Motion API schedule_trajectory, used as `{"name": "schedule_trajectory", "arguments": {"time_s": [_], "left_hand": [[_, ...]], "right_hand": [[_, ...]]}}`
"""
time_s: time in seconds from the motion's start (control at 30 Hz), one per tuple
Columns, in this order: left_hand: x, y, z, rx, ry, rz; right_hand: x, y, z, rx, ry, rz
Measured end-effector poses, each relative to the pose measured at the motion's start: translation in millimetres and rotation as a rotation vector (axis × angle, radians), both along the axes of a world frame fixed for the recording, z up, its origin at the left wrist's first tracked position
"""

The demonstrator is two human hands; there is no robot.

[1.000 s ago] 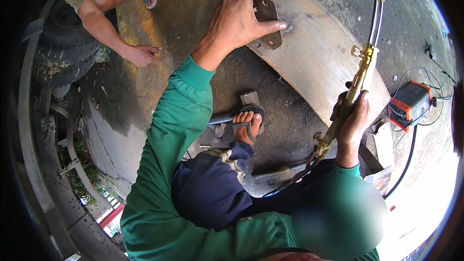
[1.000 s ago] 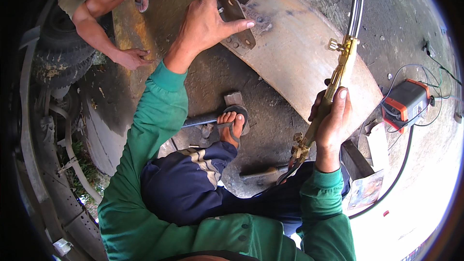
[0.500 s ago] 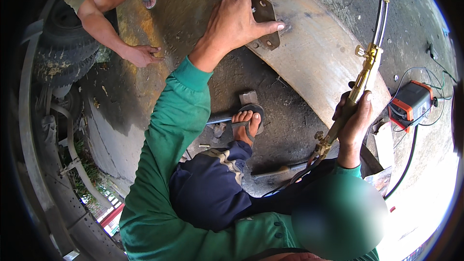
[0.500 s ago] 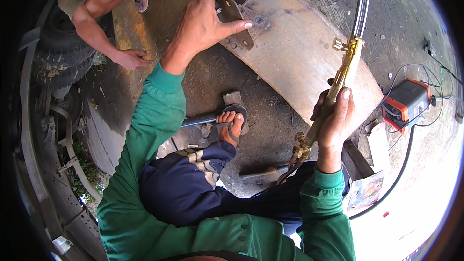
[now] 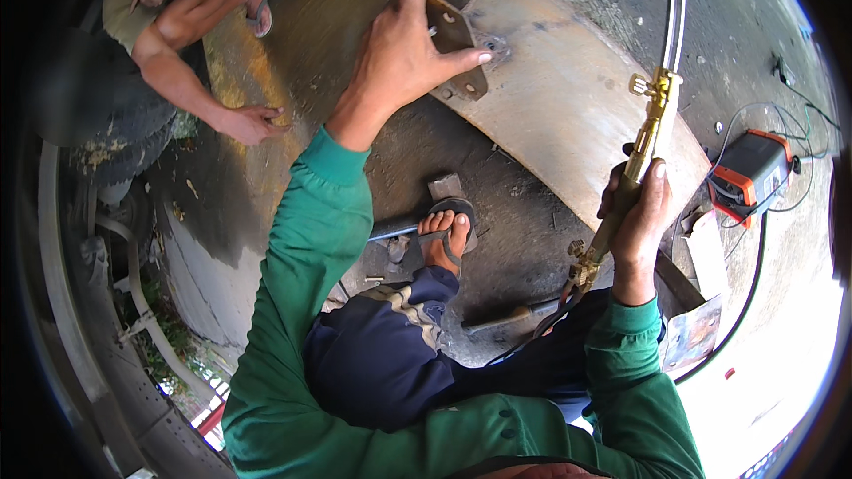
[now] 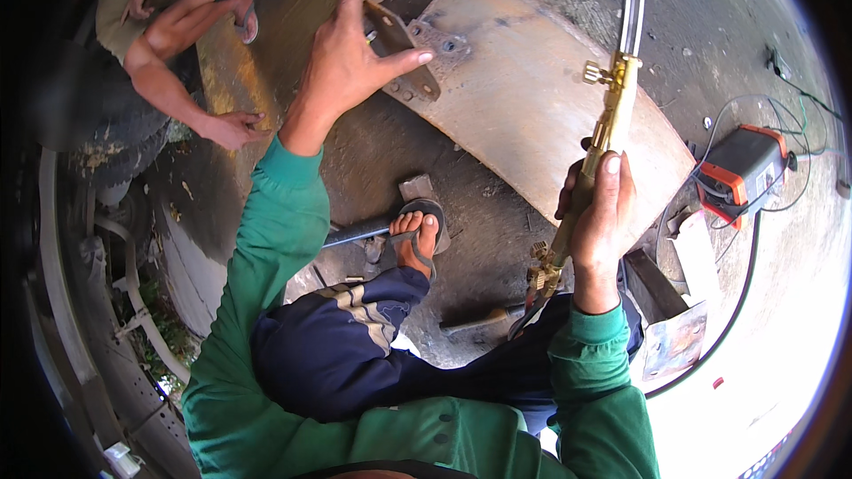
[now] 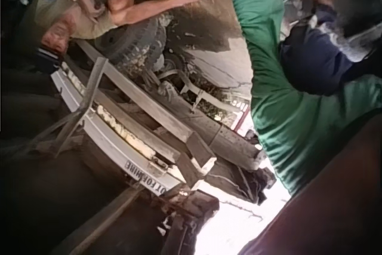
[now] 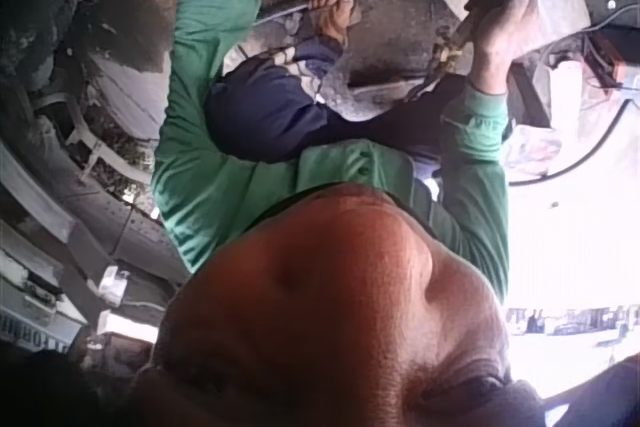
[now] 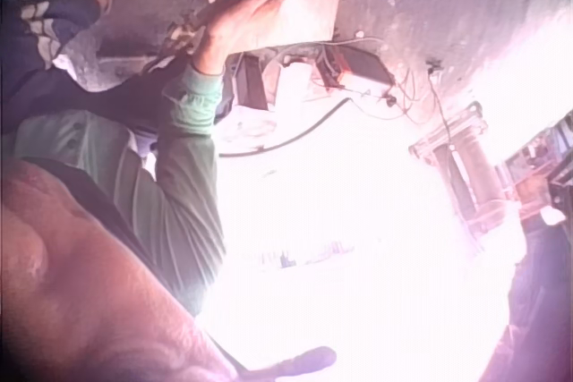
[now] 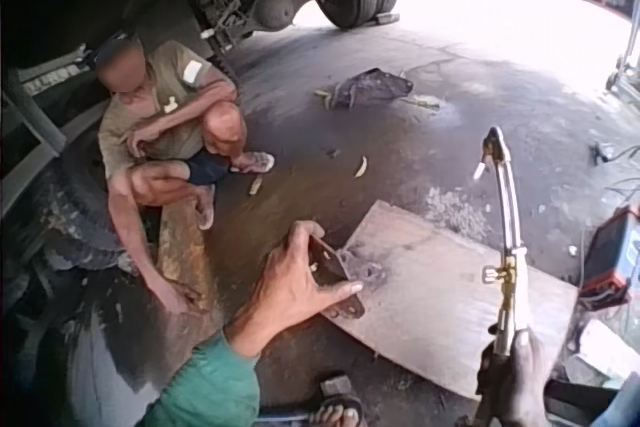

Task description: The person uses a handheld cutting torch to cut holes and shapes into a flat metal plate resting on the ground. They reposition the plate between cuts and continue cutting until several openings are formed.

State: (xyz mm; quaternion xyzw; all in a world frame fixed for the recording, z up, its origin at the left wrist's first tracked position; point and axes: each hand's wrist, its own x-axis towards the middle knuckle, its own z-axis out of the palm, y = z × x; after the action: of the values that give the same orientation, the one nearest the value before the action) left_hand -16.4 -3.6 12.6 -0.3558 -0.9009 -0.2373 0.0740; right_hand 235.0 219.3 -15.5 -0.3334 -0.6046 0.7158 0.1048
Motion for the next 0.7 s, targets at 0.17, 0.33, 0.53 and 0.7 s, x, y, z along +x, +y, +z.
{"name": "schedule_trajectory", "arguments": {"time_s": [0.17, 0.33, 0.53, 0.7], "left_hand": [[6.0, 6.6, 6.5, 0.000, -0.085, 0.049], [7.2, 6.7, 5.1, 0.033, -0.111, 0.014], [9.7, 9.1, 6.4, 0.017, -0.154, -0.010], [6.7, 8.5, 5.3, 0.034, -0.176, -0.020]], "right_hand": [[-2.1, -1.3, 9.8, -0.047, 0.005, -0.011], [-4.1, -1.7, 12.4, -0.082, 0.047, 0.007], [-7.6, -2.0, 14.2, -0.106, 0.043, -0.002], [-8.5, -1.6, 13.2, -0.103, 0.032, -0.017]]}}
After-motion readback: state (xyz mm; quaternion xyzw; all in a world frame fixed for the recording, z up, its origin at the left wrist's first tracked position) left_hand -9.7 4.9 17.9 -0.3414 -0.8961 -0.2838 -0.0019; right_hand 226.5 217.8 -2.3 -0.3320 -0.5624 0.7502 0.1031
